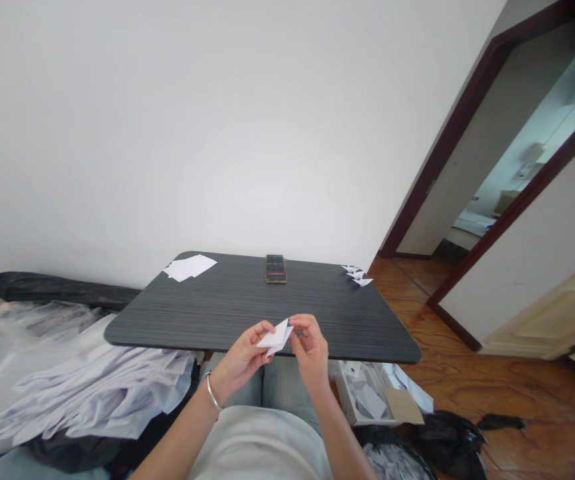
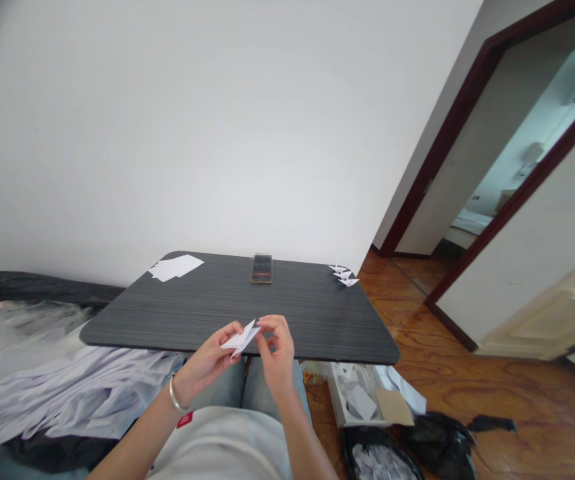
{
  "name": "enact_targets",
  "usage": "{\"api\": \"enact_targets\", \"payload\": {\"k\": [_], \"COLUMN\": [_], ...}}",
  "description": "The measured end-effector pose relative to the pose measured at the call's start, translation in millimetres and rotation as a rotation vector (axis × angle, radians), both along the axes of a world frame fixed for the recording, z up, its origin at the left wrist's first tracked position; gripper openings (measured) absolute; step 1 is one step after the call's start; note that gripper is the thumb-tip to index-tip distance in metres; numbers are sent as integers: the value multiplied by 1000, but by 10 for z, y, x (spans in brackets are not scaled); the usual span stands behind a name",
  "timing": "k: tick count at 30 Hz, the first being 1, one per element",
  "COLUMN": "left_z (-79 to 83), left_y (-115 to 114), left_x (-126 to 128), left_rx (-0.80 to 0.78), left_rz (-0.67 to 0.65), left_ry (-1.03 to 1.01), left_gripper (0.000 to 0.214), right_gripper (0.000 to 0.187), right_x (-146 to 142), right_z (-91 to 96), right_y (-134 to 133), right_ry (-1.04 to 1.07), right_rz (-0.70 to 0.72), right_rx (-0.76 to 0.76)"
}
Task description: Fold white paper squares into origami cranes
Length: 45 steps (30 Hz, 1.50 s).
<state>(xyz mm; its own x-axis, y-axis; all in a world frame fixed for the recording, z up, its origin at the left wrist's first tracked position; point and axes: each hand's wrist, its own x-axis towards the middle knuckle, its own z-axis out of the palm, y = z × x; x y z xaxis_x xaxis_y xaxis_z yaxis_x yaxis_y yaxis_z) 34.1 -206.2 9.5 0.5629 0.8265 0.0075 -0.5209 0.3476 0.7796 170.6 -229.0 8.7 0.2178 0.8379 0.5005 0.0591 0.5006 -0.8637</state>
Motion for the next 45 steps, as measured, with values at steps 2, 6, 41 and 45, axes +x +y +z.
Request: {"api": "enact_targets", "payload": {"k": [2, 6, 41, 45], "left_z": [3, 13, -51, -25], "left_y": [-3, -18, 31, 23], "left_x": [-3, -8, -26, -15], "left_rx": [-16, -9, 49, 76], "left_rz": [-14, -14, 326, 321], "left_ry": [14, 63, 167, 195], "left_gripper": [21, 21, 20, 15], "right_gripper": [4, 5, 15, 14], "right_x": [7, 24, 38, 35], "right_z": [3, -13, -65, -65], "right_y": [-4, 2, 5, 9], "right_ry": [-3, 34, 70, 78], "right_rz": [2, 15, 51, 68], "right_rx": [7, -24, -103, -110]}}
